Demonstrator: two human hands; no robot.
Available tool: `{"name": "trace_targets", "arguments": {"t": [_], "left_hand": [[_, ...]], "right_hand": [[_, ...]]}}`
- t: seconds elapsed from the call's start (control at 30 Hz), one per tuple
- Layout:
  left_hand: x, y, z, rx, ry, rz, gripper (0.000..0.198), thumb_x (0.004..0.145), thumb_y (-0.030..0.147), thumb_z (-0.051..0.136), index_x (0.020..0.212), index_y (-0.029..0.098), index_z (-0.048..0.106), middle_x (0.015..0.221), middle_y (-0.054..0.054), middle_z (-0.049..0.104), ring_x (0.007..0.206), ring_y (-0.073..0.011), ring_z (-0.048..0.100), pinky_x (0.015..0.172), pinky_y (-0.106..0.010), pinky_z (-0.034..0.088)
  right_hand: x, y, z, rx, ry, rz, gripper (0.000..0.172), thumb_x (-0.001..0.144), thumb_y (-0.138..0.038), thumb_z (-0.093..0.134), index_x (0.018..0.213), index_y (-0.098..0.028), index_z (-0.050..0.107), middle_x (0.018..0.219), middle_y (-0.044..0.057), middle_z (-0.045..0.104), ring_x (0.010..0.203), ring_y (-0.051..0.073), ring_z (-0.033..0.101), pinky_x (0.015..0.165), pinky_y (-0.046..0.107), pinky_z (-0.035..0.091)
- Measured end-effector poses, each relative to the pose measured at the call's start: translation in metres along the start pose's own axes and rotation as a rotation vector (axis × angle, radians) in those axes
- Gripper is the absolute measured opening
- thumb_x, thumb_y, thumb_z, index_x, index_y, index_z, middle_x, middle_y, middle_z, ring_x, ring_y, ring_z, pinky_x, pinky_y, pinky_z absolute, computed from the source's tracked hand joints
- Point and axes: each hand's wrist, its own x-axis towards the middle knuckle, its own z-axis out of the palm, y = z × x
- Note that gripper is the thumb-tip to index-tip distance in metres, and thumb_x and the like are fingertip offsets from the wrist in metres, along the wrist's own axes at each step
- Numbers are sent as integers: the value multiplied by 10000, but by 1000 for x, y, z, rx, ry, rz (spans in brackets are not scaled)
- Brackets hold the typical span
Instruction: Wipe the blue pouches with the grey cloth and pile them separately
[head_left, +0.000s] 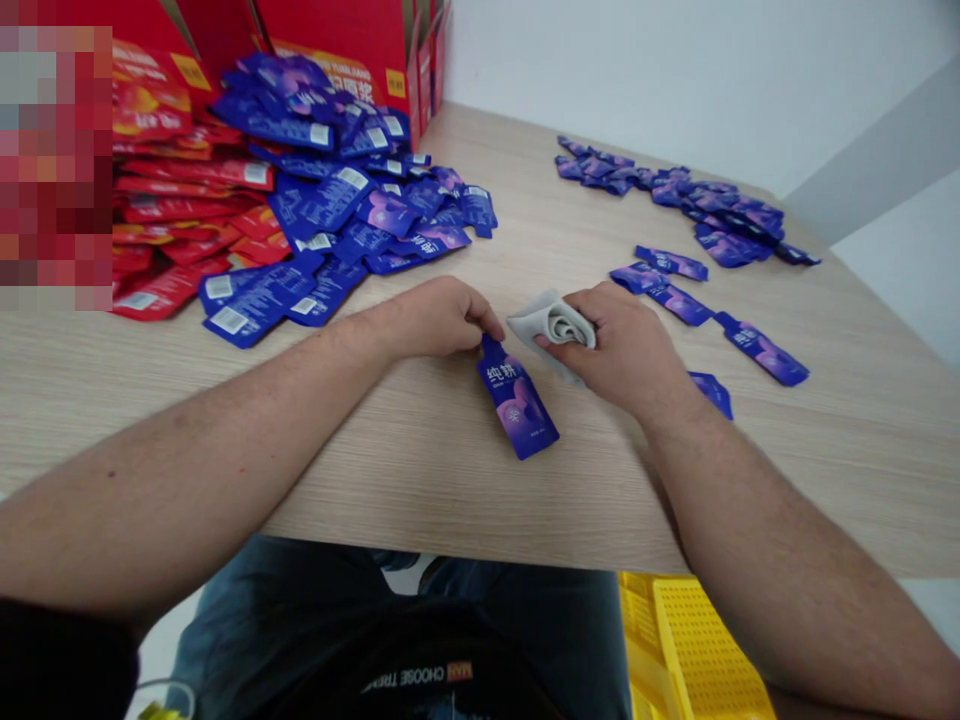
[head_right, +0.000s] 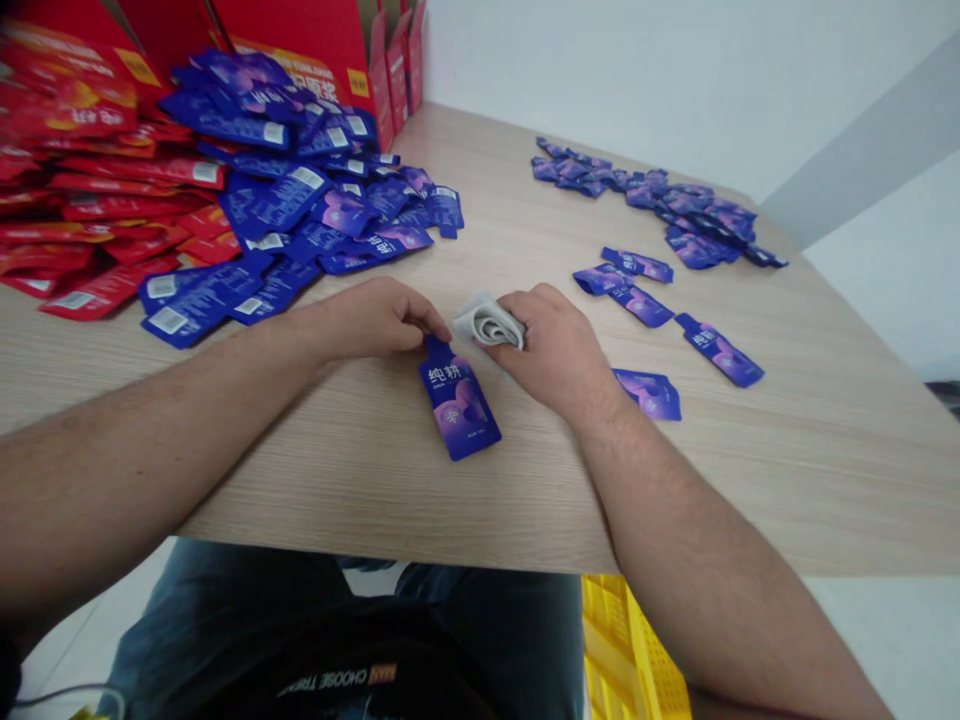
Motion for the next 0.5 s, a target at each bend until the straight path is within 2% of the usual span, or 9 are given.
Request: {"name": "trace_targets", "arguments": {"t": [0.13,0.2,0.27,0.33,0.4,0.5], "left_hand": [[0,-3,2,16,26,85,454,723,131,599,1123,218,796,900,5,795,794,-136,709,740,-222,517],[1,-3,5,38,77,145,354,753,165,632,1058,206,806,894,-12,782,813,-142,705,760,-235,521],[1,-1,7,36,141,234,226,777,200,673,963,199,801,963,-36,772,914,-156,702,816,-248,525],[0,1,9,-41,186,281,151,825,220,675,941,190,767,1027,-50,759,982,-158,694,853,-263,530],[-3,4,10,-172,174,237,159,907,221,605,1011,183,720,1006,-53,755,937,-145,703,829,-276,546],[-6,7,9,-283,96,99,209,990,227,506,1106,179,673,910,-54,753,802,-129,713,739,-271,561]], "right_hand": [[2,5,-3,-10,55,46,137,854,-370,696,874,-235,696,828,67,683,869,275,615,750,391,468],[2,5,-5,-3,79,87,128,851,-362,694,868,-235,685,841,71,690,876,284,625,748,401,475],[3,5,-7,6,96,137,130,852,-358,690,884,-232,681,863,77,695,880,290,636,747,408,481],[3,4,-9,18,104,158,141,854,-359,687,911,-230,680,881,79,699,882,291,644,747,413,488],[3,5,-10,41,113,151,151,864,-362,676,938,-231,679,888,74,704,872,287,651,737,410,493],[2,9,-10,73,157,161,155,885,-366,652,963,-233,667,896,66,711,846,279,657,709,402,499]]}}
